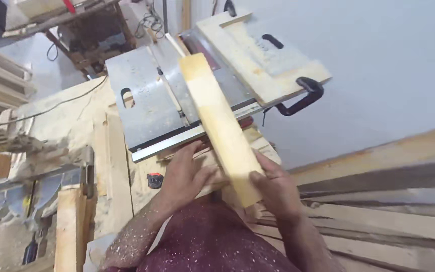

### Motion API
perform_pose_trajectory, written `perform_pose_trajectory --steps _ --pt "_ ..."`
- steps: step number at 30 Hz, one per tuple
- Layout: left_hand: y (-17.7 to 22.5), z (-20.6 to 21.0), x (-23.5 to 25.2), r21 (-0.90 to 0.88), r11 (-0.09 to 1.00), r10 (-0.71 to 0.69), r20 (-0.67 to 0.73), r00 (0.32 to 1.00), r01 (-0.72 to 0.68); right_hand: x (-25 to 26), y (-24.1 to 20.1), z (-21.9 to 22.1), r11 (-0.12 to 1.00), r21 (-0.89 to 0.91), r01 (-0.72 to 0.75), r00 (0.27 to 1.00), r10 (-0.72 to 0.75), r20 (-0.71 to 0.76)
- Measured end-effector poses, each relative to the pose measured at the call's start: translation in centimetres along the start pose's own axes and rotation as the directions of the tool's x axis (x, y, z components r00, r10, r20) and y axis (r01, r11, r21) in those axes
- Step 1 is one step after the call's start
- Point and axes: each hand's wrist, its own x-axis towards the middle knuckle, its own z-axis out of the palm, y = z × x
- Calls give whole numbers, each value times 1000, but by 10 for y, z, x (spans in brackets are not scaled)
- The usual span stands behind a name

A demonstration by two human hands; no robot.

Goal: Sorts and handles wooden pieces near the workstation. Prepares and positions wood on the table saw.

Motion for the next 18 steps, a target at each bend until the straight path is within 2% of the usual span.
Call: perform_pose_trajectory --steps 2,4,6,8,11,13,15,16,18 --pt "8 18 35 125 987 102 14 995 -103 6 1 -34 987 -108 -117 987 104 -119" --pt "22 41 71 195 975 77 148 986 -106 17 -3 -61 955 -185 -231 964 200 -173" --pt "30 67 106 253 964 14 272 962 -85 34 -10 -79 933 -208 -294 951 264 -160" --pt "30 89 135 312 945 -5 301 953 -94 53 -12 -89 924 -195 -330 939 300 -168" --pt "28 97 166 324 945 -60 280 958 -35 79 -4 -95 934 -144 -328 933 295 -207" --pt "24 93 179 322 947 -94 261 961 5 82 0 -98 959 -159 -235 959 202 -199" --pt "24 91 186 332 943 -120 273 955 23 74 1 -103 922 -388 -13 989 -45 -139" --pt "25 90 188 329 944 -117 277 954 21 71 3 -108 830 -540 140 983 -183 -27" --pt "25 91 188 322 946 -130 286 950 32 70 6 -119 611 -680 405 910 -342 235"
